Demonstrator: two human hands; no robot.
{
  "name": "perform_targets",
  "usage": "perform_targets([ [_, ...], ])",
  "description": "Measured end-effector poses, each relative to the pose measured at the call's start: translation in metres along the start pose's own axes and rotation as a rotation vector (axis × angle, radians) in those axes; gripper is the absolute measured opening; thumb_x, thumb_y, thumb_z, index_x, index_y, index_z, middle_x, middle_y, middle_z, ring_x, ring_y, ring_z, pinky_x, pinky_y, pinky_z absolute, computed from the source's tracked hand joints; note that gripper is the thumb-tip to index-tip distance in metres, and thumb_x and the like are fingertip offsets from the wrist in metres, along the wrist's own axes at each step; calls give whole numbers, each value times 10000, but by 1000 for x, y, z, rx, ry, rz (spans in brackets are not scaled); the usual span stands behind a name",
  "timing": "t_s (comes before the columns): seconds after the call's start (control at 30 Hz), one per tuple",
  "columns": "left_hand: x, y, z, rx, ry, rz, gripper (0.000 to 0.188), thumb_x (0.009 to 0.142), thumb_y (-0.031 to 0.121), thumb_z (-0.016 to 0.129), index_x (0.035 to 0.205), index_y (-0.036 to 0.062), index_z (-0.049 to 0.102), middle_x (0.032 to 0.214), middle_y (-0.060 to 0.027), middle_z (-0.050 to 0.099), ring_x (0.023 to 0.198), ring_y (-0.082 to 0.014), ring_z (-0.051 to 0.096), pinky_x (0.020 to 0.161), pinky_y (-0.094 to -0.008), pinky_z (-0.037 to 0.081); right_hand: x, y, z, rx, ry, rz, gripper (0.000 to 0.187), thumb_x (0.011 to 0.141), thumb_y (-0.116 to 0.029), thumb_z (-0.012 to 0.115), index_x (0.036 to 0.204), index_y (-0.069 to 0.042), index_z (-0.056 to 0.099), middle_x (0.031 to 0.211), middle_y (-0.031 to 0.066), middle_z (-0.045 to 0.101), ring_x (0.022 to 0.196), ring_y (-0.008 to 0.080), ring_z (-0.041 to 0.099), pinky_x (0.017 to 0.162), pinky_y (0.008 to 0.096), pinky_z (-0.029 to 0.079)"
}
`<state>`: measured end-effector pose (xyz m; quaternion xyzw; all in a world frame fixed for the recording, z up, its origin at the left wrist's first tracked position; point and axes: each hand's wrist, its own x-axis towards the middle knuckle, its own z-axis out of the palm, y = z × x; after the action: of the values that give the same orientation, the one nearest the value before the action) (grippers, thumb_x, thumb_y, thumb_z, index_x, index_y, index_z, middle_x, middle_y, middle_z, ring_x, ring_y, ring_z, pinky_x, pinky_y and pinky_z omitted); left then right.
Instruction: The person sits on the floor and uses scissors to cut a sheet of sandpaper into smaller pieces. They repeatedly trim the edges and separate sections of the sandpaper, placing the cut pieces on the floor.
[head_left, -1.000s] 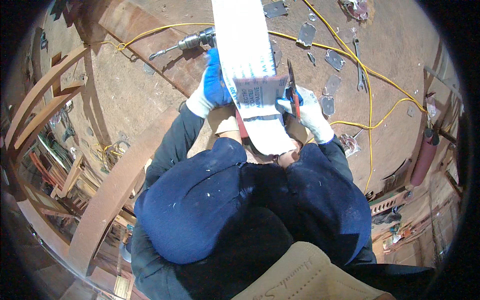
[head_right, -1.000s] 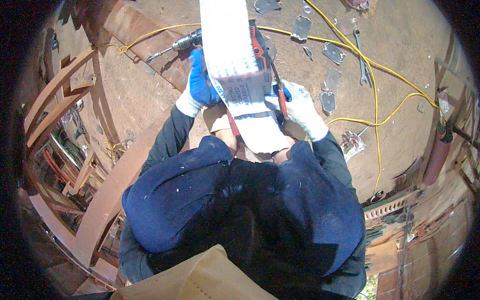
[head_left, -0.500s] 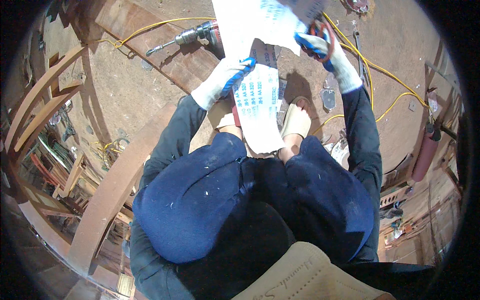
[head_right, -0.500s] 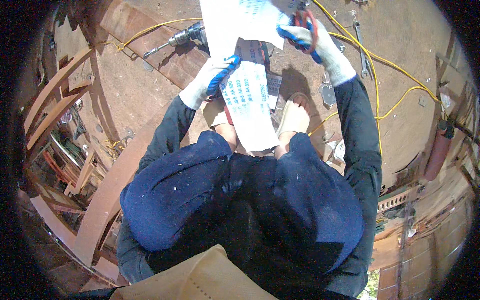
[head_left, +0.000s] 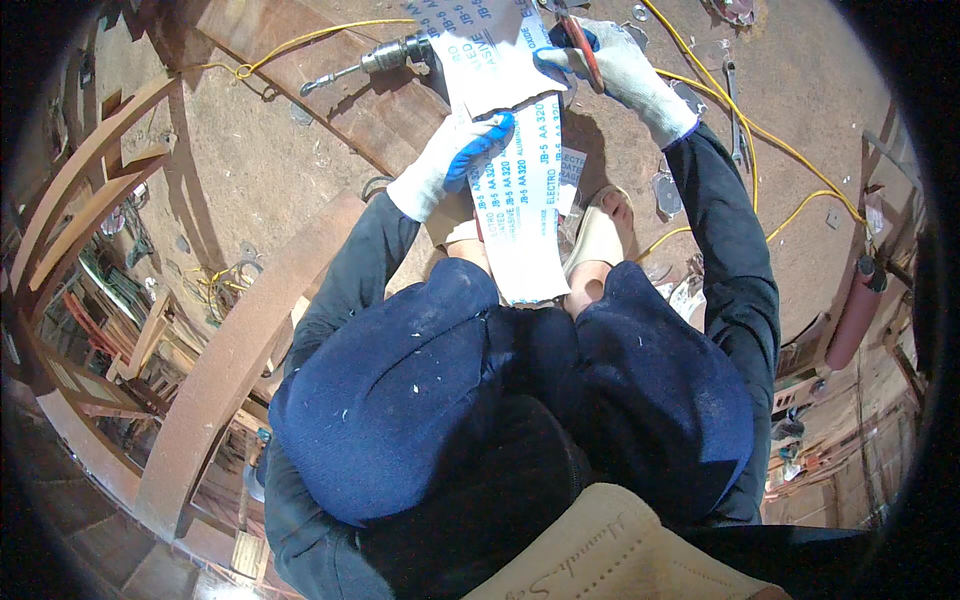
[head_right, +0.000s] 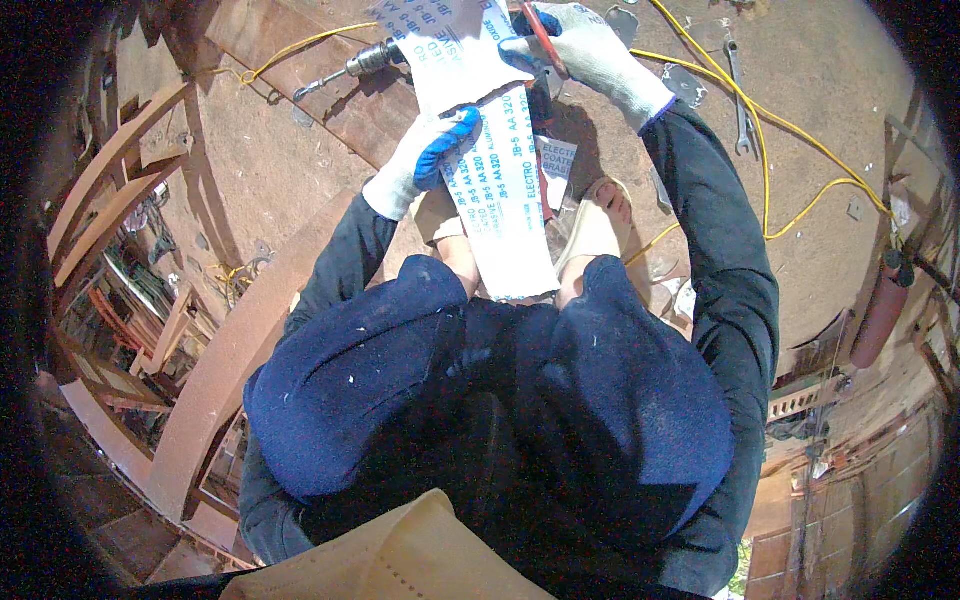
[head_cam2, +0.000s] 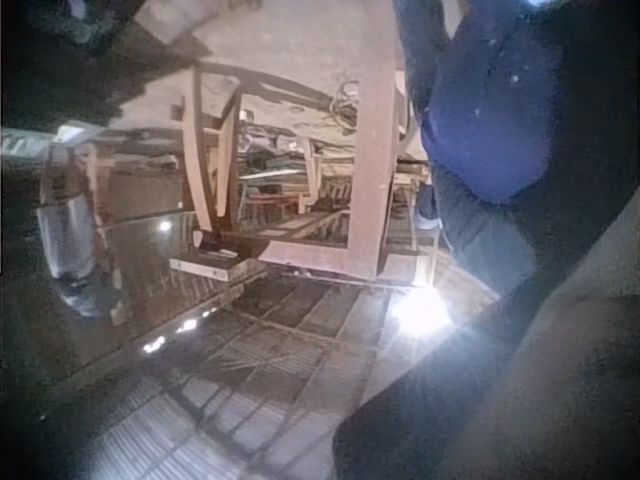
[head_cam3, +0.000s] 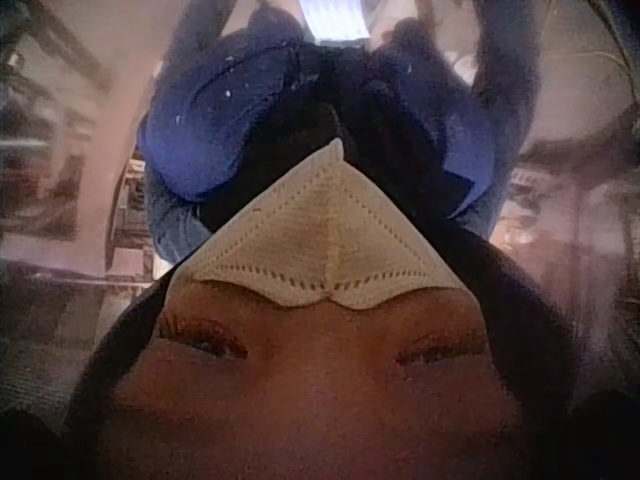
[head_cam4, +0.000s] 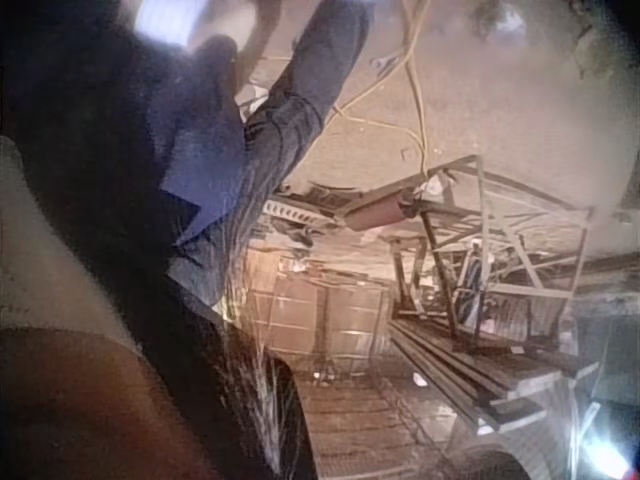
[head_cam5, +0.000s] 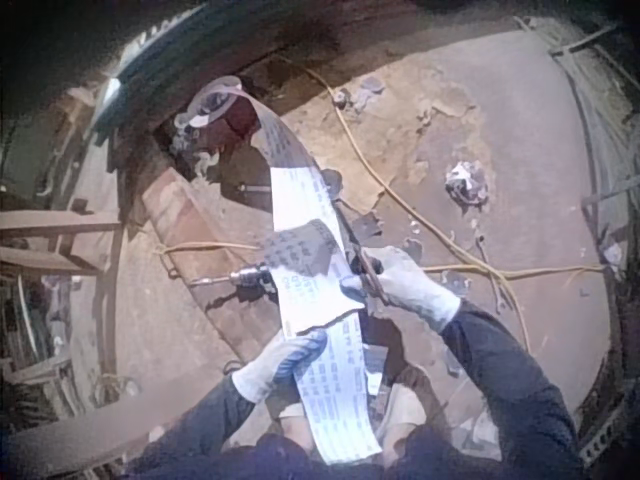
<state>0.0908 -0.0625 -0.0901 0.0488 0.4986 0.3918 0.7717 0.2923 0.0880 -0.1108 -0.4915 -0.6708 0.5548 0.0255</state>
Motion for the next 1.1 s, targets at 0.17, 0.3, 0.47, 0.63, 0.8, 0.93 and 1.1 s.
perform_targets([
  [0.17,1,-6,9,-23,42,82,259,877,191,562,1078,30,536,910,-23,595,838,-91,569,709,-203,485,5,24,18,88,156,22,612,750,-589,597,1079,-74,575,724,68,579,618,139,569,534,263,442],
  [0.3,8,-15,4,-79,35,166,415,909,357,477,1199,61,444,1097,-47,541,992,-153,536,836,-308,461,9,44,31,142,141,38,613,769,-567,589,1139,-81,537,861,103,604,699,167,601,579,269,484],
  [0.47,2,-10,15,-40,-37,152,627,880,524,406,1313,76,334,1220,-106,510,1054,-227,556,848,-352,495,5,49,40,210,214,51,544,776,-539,599,1082,-90,564,817,101,605,689,148,605,513,263,477],
  [0.63,-2,-11,8,-31,5,156,678,854,574,406,1300,66,354,1214,-119,517,1032,-245,569,826,-366,507,-2,20,34,78,100,81,494,779,-533,598,1016,-99,594,762,78,610,673,132,604,444,265,458],
  [0.8,4,-20,-15,-277,-96,4,681,858,576,389,1292,51,370,1228,-123,502,1092,-252,519,886,-384,455,-1,23,42,38,157,26,488,785,-518,600,1026,-94,599,770,82,617,660,141,600,489,246,464],
  [0.93,1,-20,-12,-196,-71,12,571,919,495,336,1277,53,388,1223,-113,497,1108,-216,488,929,-338,406,-4,20,36,15,151,-81,491,799,-455,619,1112,-84,549,819,90,619,646,159,595,539,222,472],
  [1.1,-14,-23,-79,-402,-414,-45,717,823,556,487,1313,49,361,1286,-120,460,1177,-218,435,964,-384,362,-8,-18,41,114,26,3,499,816,-371,622,1188,-81,457,887,94,607,663,151,606,531,249,514],
])
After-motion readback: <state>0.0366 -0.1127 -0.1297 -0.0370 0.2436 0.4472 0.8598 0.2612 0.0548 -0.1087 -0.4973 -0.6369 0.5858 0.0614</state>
